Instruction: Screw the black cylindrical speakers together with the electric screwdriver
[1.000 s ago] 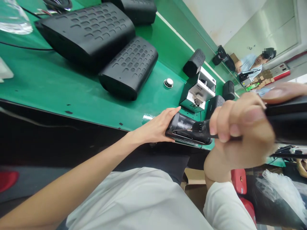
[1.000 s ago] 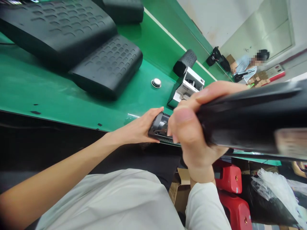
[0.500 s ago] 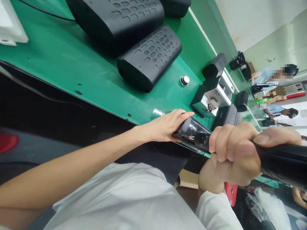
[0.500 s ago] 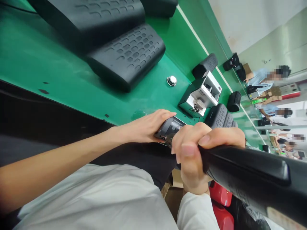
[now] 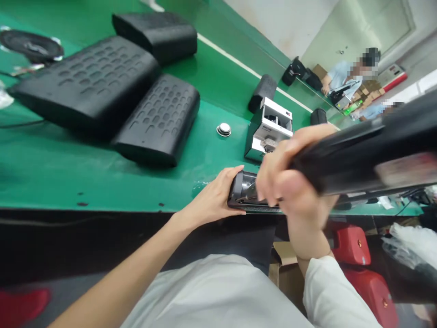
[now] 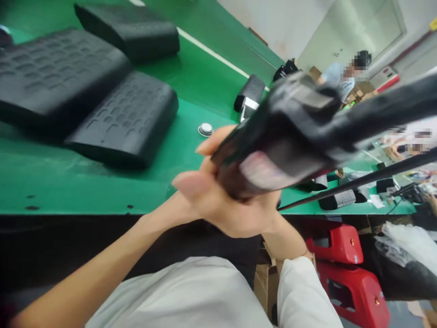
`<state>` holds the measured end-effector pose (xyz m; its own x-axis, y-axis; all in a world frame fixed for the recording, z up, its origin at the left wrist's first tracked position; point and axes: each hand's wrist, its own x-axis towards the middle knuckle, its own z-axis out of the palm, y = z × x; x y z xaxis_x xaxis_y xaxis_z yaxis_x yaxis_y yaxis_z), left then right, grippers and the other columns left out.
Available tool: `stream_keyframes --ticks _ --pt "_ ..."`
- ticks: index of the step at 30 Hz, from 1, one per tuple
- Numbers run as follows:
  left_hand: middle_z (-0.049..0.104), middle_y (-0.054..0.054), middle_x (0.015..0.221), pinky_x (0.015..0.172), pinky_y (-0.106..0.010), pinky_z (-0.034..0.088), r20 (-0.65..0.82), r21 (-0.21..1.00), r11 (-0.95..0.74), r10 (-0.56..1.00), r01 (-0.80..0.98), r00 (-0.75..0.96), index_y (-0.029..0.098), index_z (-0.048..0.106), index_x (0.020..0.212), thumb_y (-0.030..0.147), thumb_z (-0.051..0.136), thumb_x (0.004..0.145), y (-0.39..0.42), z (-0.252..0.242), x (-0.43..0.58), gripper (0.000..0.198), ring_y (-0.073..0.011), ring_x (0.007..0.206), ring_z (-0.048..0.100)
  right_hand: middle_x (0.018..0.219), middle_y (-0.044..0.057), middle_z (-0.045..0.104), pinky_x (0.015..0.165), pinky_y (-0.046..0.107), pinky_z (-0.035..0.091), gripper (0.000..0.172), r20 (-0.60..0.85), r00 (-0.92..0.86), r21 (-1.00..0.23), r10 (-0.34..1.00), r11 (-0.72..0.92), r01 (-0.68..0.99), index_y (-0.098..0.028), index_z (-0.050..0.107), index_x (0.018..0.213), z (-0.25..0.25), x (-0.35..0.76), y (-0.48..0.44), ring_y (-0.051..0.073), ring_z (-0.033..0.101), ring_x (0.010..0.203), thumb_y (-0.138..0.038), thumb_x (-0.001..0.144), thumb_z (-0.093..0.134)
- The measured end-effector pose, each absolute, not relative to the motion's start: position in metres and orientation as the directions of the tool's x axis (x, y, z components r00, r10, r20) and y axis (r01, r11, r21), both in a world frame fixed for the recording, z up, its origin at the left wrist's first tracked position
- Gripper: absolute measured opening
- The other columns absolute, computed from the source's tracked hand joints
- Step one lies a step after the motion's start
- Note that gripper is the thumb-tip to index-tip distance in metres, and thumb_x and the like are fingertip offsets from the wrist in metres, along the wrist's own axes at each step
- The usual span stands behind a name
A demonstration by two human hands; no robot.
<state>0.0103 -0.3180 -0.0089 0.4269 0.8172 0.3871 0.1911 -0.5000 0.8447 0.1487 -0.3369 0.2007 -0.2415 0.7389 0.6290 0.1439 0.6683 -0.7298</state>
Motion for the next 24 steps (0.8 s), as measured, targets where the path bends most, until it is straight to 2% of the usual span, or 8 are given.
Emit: stream_keyframes --ticks 2,3,6,8,13,17,22,24 --pt "0.049 -0.021 0.167 0.125 -0.067 0.054 0.407 0.811 -0.542 0.792 0.219 0.454 0.032 0.019 0.176 0.034 0.097 0.084 -0.319 -0.009 0.007 0.12 -0.046 0.155 0.056 0.064 -0.009 0.054 0.036 0.028 0.045 0.014 0.725 -0.125 -0.688 0.677 0.71 -0.146 -0.03 0.066 0.104 0.22 0.156 -0.326 0.012 0.047 0.039 -0.026 0.094 0.074" --pt "0.047 -0.021 0.168 0.125 -0.066 0.054 0.415 0.795 -0.56 0.783 0.233 0.463 0.033 0.016 0.177 0.03 0.095 0.086 -0.32 -0.009 0.005 0.121 -0.0451 0.156 0.055 0.062 -0.01 0.05 0.035 0.027 0.043 0.016 0.76 -0.037 -0.641 0.649 0.738 -0.21 -0.028 0.069 0.103 0.229 0.161 -0.317 0.011 0.044 0.039 -0.019 0.09 0.071" --pt "0.045 -0.021 0.169 0.126 -0.065 0.054 0.409 0.772 -0.575 0.776 0.27 0.48 0.036 0.005 0.18 0.024 0.093 0.089 -0.324 -0.009 0.003 0.127 -0.0442 0.158 0.054 0.061 -0.011 0.038 0.038 0.025 0.038 0.014 0.844 0.258 -0.481 0.47 0.876 -0.021 -0.027 0.069 0.097 0.241 0.182 -0.277 0.009 0.041 0.039 -0.019 0.086 0.067" --pt "0.045 -0.022 0.168 0.126 -0.067 0.053 0.396 0.767 -0.573 0.778 0.29 0.488 0.036 -0.002 0.181 0.025 0.093 0.09 -0.325 -0.008 0.002 0.132 -0.0453 0.159 0.053 0.06 -0.012 0.035 0.039 0.027 0.036 0.012 0.873 0.343 -0.414 0.348 0.9 0.14 -0.029 0.064 0.095 0.235 0.196 -0.244 0.009 0.042 0.039 -0.026 0.085 0.071" --pt "0.043 -0.023 0.171 0.127 -0.07 0.051 0.394 0.753 -0.592 0.756 0.288 0.523 0.036 -0.011 0.181 0.033 0.089 0.095 -0.325 -0.007 -0.003 0.133 -0.0472 0.161 0.05 0.058 -0.011 0.036 0.04 0.034 0.036 0.016 0.856 0.31 -0.495 0.415 0.831 0.254 -0.033 0.057 0.089 0.211 0.21 -0.196 0.013 0.037 0.04 -0.039 0.088 0.071" --pt "0.043 -0.022 0.17 0.127 -0.069 0.051 0.38 0.769 -0.575 0.762 0.278 0.524 0.039 -0.009 0.181 0.036 0.094 0.091 -0.325 -0.008 -0.004 0.137 -0.0464 0.16 0.051 0.062 -0.01 0.042 0.04 0.034 0.033 0.015 0.843 0.301 -0.52 0.447 0.821 0.237 -0.033 0.058 0.094 0.205 0.203 -0.194 0.013 0.036 0.041 -0.038 0.087 0.07" --pt "0.045 -0.021 0.168 0.126 -0.068 0.052 0.374 0.779 -0.56 0.776 0.282 0.507 0.04 -0.007 0.181 0.029 0.096 0.089 -0.325 -0.008 -0.003 0.139 -0.0452 0.158 0.054 0.067 -0.008 0.051 0.041 0.035 0.039 0.015 0.832 0.243 -0.547 0.499 0.809 0.213 -0.031 0.054 0.095 0.204 0.199 -0.194 0.013 0.045 0.042 -0.033 0.092 0.069" --pt "0.045 -0.021 0.169 0.126 -0.068 0.052 0.378 0.779 -0.561 0.776 0.28 0.505 0.04 -0.008 0.182 0.028 0.096 0.089 -0.326 -0.007 -0.002 0.139 -0.0452 0.157 0.054 0.067 -0.008 0.05 0.041 0.035 0.039 0.015 0.83 0.246 -0.554 0.501 0.793 0.253 -0.033 0.05 0.095 0.203 0.2 -0.192 0.014 0.042 0.042 -0.032 0.094 0.065"
